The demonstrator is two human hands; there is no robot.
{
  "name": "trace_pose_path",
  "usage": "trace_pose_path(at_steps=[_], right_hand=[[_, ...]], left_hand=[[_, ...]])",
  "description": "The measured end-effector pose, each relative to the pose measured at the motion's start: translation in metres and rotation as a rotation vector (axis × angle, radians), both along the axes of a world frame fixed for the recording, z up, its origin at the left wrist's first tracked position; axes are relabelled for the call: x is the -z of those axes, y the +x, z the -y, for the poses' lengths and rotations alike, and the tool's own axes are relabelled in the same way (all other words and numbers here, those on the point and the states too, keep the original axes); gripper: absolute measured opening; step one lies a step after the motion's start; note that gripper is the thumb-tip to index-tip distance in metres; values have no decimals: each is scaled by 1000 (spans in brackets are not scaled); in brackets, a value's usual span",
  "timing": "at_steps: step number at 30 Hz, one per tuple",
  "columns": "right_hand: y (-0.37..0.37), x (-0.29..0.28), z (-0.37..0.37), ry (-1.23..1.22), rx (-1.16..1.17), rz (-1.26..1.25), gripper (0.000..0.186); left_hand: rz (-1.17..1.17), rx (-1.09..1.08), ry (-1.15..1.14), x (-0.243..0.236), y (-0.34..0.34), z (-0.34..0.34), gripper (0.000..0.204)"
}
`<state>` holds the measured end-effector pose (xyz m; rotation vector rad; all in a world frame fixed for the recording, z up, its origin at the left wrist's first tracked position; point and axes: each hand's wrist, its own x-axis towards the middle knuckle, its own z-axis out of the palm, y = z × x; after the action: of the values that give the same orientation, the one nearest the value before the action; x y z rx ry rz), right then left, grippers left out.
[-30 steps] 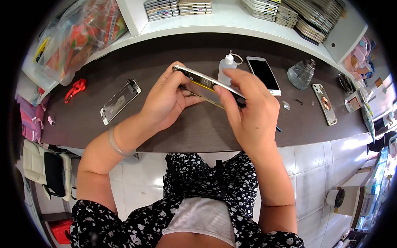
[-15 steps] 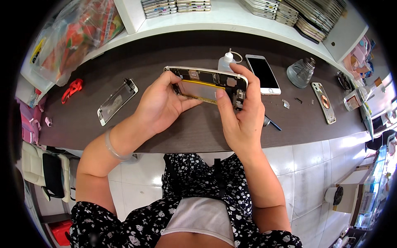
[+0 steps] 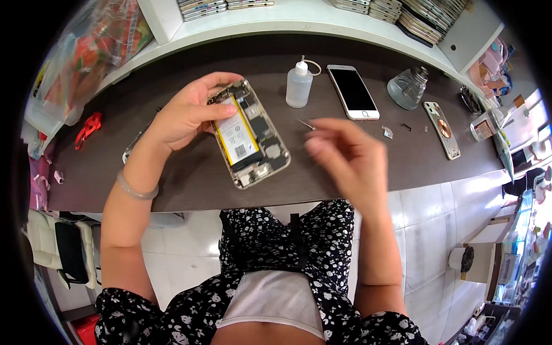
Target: The person repairs a disassembled smartphone at a workbench. They use a precision screwdriver to remove screws from the internal frame, then use tweezers to carefully lift and remove the battery. The person also applies a liquid from a small bottle to the internal components.
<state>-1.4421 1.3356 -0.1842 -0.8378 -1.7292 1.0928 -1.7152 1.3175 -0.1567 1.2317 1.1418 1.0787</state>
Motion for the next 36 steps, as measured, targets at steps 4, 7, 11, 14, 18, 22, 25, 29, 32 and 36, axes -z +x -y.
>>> trace_pose_path(at_steps=[4,7,11,14,18,22,25,29,32,36], right_hand=[[39,0,-23,303,240,379,16],[51,-6,-30,372,127,589,16],[49,-13,-36,364,69,562,15],[41,-17,-44,367,-12,607,15],[35,-25,-50,349,-63,724,15],[28,-28,-50,329,-96,740,12],[25,-25,-54,417,-72,768,14],[28,-26,-40,451,44,621,17],[11,-23,-16,561,-135,517,18],[6,-19,-7,560,-287,569,22]], left_hand=[[-158,105,-45,5,2,-4,51],[-251,106,87,19,-2,-7,49],[-515,65,155,22,-1,-11,45],[-672,13,197,20,0,-8,44],[-891,1,385,23,-2,-7,43],[-852,-35,399,20,1,1,36],[-936,-4,532,11,10,14,30],[-753,285,542,3,27,31,15],[-752,231,548,11,28,41,11],[-800,236,543,15,30,41,9]])
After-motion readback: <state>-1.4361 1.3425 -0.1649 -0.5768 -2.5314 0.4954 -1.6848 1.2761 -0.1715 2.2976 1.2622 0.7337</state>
